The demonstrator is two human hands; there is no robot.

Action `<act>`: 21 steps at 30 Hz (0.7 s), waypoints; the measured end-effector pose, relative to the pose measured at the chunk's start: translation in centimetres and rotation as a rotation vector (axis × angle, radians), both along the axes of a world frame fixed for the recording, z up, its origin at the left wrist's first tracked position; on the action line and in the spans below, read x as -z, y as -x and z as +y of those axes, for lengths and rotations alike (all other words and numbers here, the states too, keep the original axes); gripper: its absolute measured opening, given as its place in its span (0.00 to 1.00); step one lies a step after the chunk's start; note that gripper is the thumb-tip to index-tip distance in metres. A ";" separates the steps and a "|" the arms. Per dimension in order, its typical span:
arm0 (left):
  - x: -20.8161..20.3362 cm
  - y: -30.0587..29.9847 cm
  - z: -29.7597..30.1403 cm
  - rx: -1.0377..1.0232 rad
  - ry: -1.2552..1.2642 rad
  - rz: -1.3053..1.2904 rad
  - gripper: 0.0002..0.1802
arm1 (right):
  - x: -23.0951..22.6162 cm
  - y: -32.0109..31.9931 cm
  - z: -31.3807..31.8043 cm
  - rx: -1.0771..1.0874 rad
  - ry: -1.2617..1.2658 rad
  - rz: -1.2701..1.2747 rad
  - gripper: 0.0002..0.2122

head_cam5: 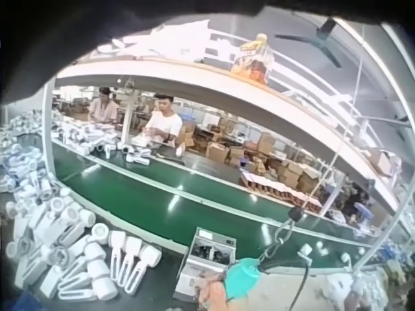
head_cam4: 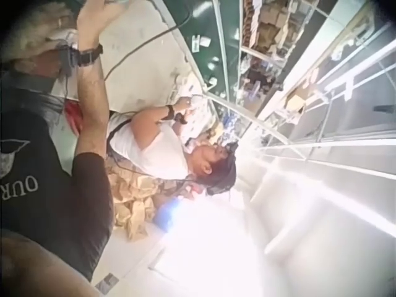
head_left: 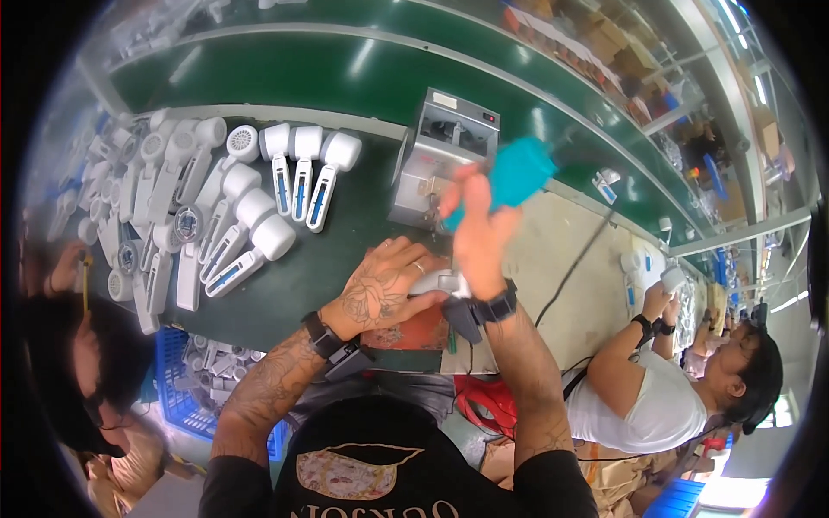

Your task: The person picks up a fan component from a blue bin, places it on a red block, and uses a power screwdriver to drive a screw into it. They then set the component aside on the table and repeat the process.

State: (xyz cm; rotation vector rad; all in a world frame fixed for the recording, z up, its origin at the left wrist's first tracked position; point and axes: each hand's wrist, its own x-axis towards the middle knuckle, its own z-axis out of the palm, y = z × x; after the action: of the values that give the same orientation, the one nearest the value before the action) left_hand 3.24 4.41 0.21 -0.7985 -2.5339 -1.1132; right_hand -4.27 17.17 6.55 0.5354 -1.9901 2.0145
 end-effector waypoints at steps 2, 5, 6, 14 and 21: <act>0.0 -0.1 0.2 -0.011 -0.017 -0.005 0.23 | -0.2 -1.8 1.7 0.044 0.030 -0.051 0.17; -0.2 0.2 0.1 0.004 -0.021 0.004 0.22 | -0.5 -3.6 3.2 0.057 0.052 -0.071 0.21; -0.2 0.1 0.0 -0.002 -0.028 0.008 0.22 | -0.3 -3.9 3.3 0.059 0.034 -0.072 0.24; -0.2 0.2 0.2 -0.002 -0.027 0.007 0.21 | 1.0 -4.5 3.9 0.013 0.131 -0.091 0.21; -0.4 0.0 0.3 -0.017 0.002 -0.074 0.20 | 2.9 -4.0 4.1 -0.037 0.121 -0.059 0.18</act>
State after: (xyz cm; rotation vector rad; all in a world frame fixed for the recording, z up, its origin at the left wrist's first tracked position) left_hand 3.24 4.70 0.61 -0.7482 -2.5975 -1.1563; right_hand -0.28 21.24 3.66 0.4950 -1.8888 2.1796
